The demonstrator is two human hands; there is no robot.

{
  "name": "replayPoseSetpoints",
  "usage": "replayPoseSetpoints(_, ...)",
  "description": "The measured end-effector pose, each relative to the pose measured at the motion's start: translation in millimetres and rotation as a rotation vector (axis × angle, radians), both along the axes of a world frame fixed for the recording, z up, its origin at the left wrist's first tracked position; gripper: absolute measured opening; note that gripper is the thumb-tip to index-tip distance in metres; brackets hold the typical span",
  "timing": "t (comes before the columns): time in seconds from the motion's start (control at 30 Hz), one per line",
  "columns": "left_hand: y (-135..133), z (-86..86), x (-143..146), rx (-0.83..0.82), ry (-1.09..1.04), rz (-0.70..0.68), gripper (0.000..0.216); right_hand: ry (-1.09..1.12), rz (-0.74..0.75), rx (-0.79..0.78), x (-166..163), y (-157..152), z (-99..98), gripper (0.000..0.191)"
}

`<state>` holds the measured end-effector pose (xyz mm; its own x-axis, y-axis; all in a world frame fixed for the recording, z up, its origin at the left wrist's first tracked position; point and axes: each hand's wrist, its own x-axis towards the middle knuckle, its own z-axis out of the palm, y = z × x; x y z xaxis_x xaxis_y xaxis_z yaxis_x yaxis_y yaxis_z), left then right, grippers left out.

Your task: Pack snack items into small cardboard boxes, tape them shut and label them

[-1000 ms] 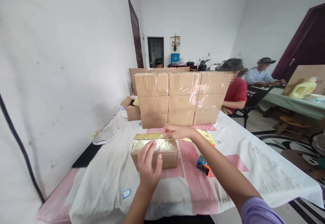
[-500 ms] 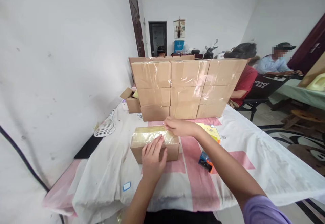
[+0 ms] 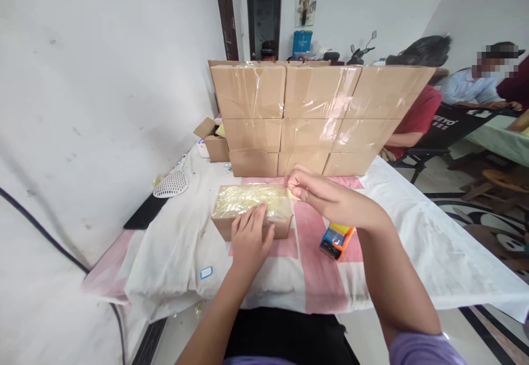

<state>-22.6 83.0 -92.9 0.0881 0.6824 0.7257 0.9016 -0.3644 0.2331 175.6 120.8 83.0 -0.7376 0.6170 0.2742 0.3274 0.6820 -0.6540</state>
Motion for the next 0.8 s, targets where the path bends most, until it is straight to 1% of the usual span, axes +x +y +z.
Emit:
replayPoseSetpoints(0.03, -0.6, -0.8, 0.8, -0.002, -0.013, 0.006, 0.05, -0.011, 0.017, -0.023, -0.8, 8.8, 0.1, 0.024)
replayPoseSetpoints(0.1, -2.9, -3.0, 2.5, -0.004, -0.053, 0.01, 0.058, -0.067, 0.029, -0.062, -8.1, 34.1, -9.0, 0.024)
replayPoseSetpoints(0.17, -6.3, -4.9, 4.5, 0.001, -0.089, 0.004, 0.069, -0.169, 0.005, -0.077, -20.9, 63.9, -27.1, 0.022)
replayPoseSetpoints(0.2, -8.2, -5.5, 5.7, 0.002, -0.085, 0.011, 0.071, -0.228, -0.015, -0.073, -28.0, 78.0, -37.5, 0.02)
replayPoseSetpoints(0.23, -10.0, -5.8, 7.0, 0.004, -0.063, 0.027, 0.069, -0.281, -0.035, -0.073, -34.6, 90.6, -47.4, 0.019)
replayPoseSetpoints(0.3, -13.0, -5.4, 9.9, 0.002, 0.012, 0.081, 0.058, -0.365, -0.06, -0.077, -44.9, 108.7, -63.3, 0.018)
replayPoseSetpoints(0.37, -14.2, -4.5, 12.3, -0.013, 0.071, 0.12, 0.048, -0.409, -0.075, -0.08, -49.8, 117.1, -72.4, 0.018)
replayPoseSetpoints(0.4, -13.9, -4.0, 13.3, -0.022, 0.083, 0.123, 0.046, -0.42, -0.079, -0.08, -50.6, 118.3, -74.7, 0.019)
replayPoseSetpoints(0.5, -10.7, -3.6, 14.5, -0.04, 0.074, 0.1, 0.047, -0.415, -0.082, -0.101, -50.0, 116.1, -77.9, 0.022)
replayPoseSetpoints(0.57, -8.2, -3.8, 14.6, -0.039, 0.052, 0.085, 0.047, -0.381, -0.099, -0.099, -49.9, 113.8, -81.1, 0.02)
replayPoseSetpoints(0.63, -6.8, -3.9, 14.6, -0.041, 0.035, 0.077, 0.047, -0.331, -0.189, -0.05, -50.0, 113.7, -86.5, 0.017)
replayPoseSetpoints(0.67, -6.7, -3.8, 14.6, -0.043, 0.03, 0.074, 0.047, -0.318, -0.271, -0.012, -49.4, 115.0, -89.7, 0.022)
replayPoseSetpoints(0.73, -7.8, -3.4, 14.3, -0.04, 0.029, 0.068, 0.046, -0.326, -0.484, 0.074, -44.0, 121.2, -96.2, 0.033)
replayPoseSetpoints(0.77, -8.8, -3.3, 13.9, -0.034, 0.031, 0.067, 0.045, -0.343, -0.592, 0.109, -38.3, 126.2, -99.1, 0.031)
replayPoseSetpoints(0.8, -10.1, -3.2, 13.3, -0.027, 0.034, 0.066, 0.045, -0.365, -0.682, 0.131, -29.9, 132.2, -101.7, 0.025)
